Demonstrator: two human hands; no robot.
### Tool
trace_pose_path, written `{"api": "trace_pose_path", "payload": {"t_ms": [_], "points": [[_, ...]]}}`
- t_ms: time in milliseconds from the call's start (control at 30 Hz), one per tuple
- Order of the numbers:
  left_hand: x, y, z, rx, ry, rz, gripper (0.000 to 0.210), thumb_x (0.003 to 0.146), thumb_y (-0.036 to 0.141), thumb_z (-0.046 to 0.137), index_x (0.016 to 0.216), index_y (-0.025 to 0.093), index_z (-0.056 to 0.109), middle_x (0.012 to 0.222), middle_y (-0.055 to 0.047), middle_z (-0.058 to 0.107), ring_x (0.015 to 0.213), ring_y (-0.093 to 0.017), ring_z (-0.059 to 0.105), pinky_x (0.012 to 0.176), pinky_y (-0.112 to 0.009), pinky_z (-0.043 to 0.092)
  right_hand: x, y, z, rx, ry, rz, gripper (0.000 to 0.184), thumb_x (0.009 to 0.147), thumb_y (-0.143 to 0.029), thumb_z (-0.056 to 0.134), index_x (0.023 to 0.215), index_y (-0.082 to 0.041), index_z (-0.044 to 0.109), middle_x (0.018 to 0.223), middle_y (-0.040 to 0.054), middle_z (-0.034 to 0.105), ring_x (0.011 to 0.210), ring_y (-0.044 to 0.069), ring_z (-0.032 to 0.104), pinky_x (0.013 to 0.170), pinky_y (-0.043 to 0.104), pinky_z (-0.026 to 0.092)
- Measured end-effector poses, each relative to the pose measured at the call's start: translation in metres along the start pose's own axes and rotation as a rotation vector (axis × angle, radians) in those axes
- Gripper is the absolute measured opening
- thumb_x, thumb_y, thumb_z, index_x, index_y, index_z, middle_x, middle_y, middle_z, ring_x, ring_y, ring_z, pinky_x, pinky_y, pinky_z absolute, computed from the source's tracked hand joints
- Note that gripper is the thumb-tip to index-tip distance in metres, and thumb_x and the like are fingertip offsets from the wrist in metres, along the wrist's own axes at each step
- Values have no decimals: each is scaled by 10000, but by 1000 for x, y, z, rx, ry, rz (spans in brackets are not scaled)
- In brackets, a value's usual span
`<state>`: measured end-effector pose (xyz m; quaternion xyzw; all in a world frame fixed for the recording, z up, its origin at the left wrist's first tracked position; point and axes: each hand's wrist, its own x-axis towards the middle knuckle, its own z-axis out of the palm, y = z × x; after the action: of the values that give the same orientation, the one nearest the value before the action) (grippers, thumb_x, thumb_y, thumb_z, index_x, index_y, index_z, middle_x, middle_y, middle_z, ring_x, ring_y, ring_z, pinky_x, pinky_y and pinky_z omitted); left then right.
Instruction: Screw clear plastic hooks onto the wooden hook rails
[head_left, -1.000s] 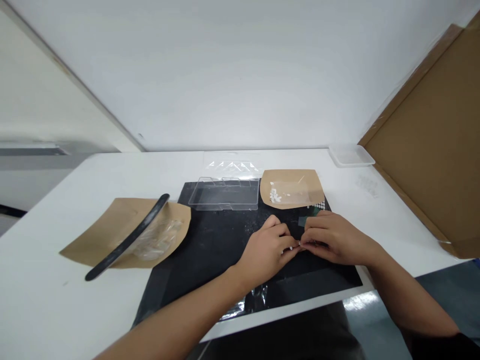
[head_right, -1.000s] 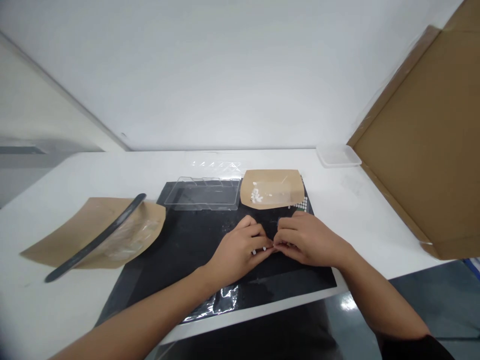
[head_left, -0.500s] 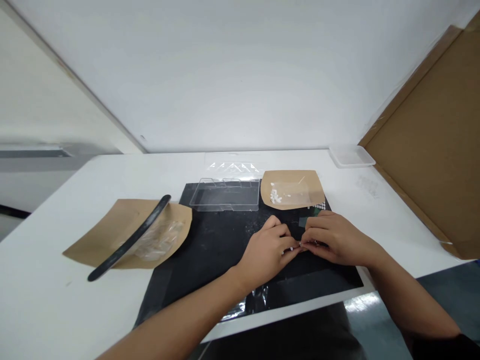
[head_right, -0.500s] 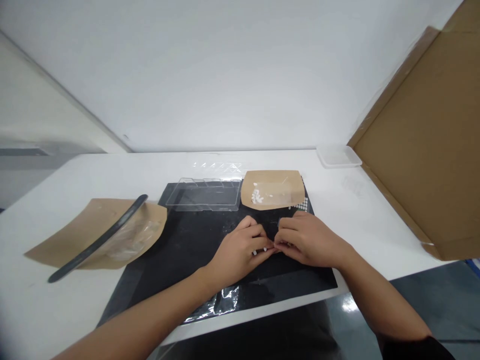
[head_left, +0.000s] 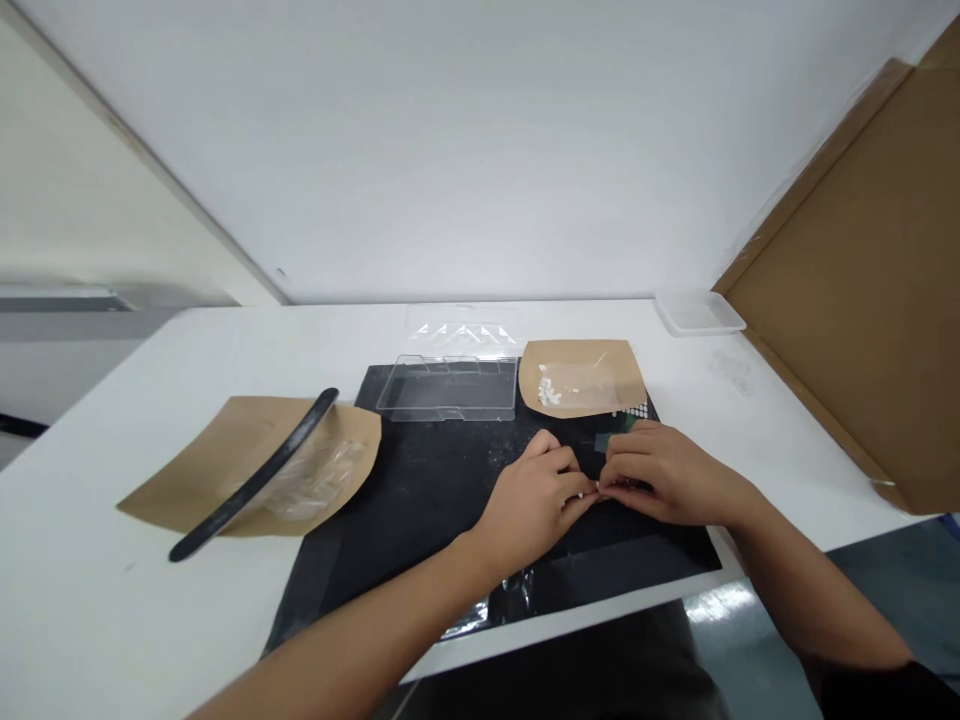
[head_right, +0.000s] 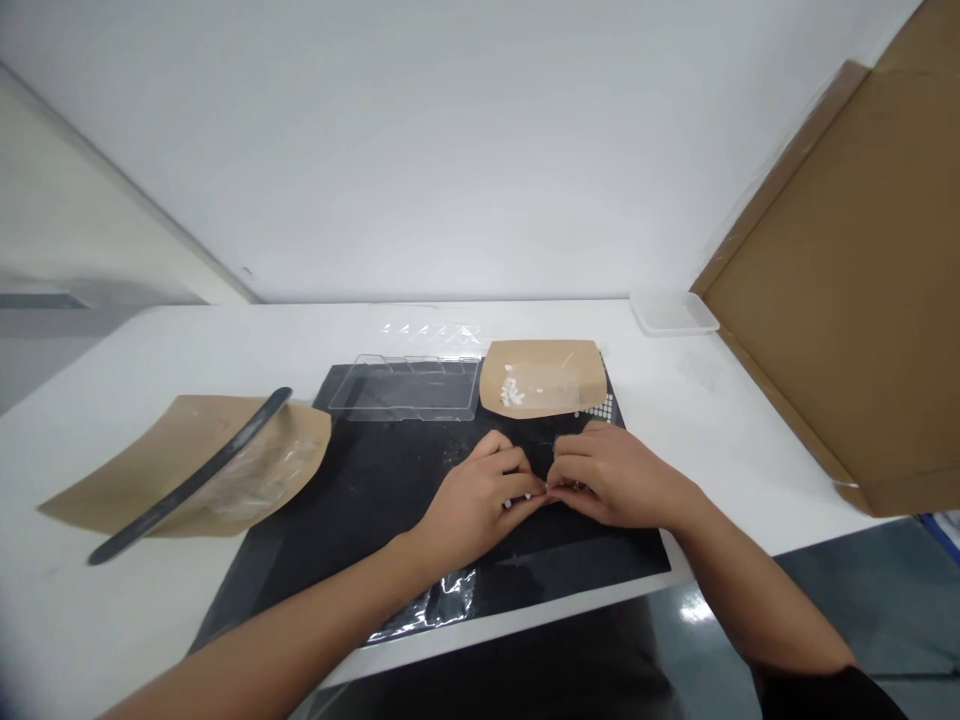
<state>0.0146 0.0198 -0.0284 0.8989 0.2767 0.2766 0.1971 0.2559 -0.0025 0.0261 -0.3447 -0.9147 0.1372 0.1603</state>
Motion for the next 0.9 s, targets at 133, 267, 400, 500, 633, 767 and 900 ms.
{"api": "trace_pose_path", "payload": {"t_ms": [133, 267, 400, 500, 633, 767, 900], "points": [[0, 1, 0, -9, -7, -13, 157, 1012, 337, 726, 930, 238, 817, 873, -39, 710, 916, -228, 513, 721, -323, 451, 1, 0, -1, -1, -6, -9, 114, 1070, -256, 615, 1005, -211, 697, 917, 0, 707, 798, 149, 605, 803, 332, 411], [0, 0, 0, -15, -26, -27, 140, 1008, 324, 732, 940, 241, 822, 879, -41, 711, 925, -233, 514, 719, -333, 445, 0, 2, -2, 0, 8, -42, 155, 1091, -296, 605, 1024, -223, 724, 916, 6, 718, 810, 156, 622, 801, 333, 409], [0, -1, 0, -5, -27, -23, 125, 1001, 299, 741, 930, 235, 821, 881, -43, 714, 914, -231, 512, 719, -343, 442, -1, 3, -1, 3, 20, -63, 185, 1097, -315, 603, 1016, -234, 748, 913, 12, 722, 799, 156, 619, 795, 335, 408], [0, -1, 1, -4, -26, -19, 98, 992, 286, 752, 941, 240, 823, 883, -42, 718, 912, -233, 514, 715, -341, 437, -1, 3, -1, 10, 14, -71, 182, 1089, -320, 618, 1004, -236, 755, 894, 6, 705, 779, 148, 606, 791, 334, 406], [-1, -2, 0, 1, -29, -18, 70, 981, 271, 765, 951, 253, 826, 882, -40, 717, 909, -233, 516, 720, -337, 435, -1, 3, -2, 55, 6, -73, 144, 1062, -332, 669, 994, -252, 768, 895, -5, 697, 798, 143, 618, 810, 333, 415], [-1, -1, -1, 1, -20, -12, 108, 996, 314, 749, 947, 256, 826, 873, -42, 708, 908, -231, 512, 732, -333, 445, -5, 8, -11, 138, 65, 0, 141, 1033, -362, 716, 983, -247, 779, 871, 1, 715, 792, 144, 638, 772, 307, 440], [-1, 0, 0, -8, -4, -14, 116, 999, 328, 745, 971, 249, 824, 872, -47, 708, 902, -230, 517, 719, -327, 452, -15, 26, -27, 54, 168, 191, 224, 981, -451, 775, 890, -245, 768, 814, -7, 719, 783, 161, 647, 782, 316, 460]]}}
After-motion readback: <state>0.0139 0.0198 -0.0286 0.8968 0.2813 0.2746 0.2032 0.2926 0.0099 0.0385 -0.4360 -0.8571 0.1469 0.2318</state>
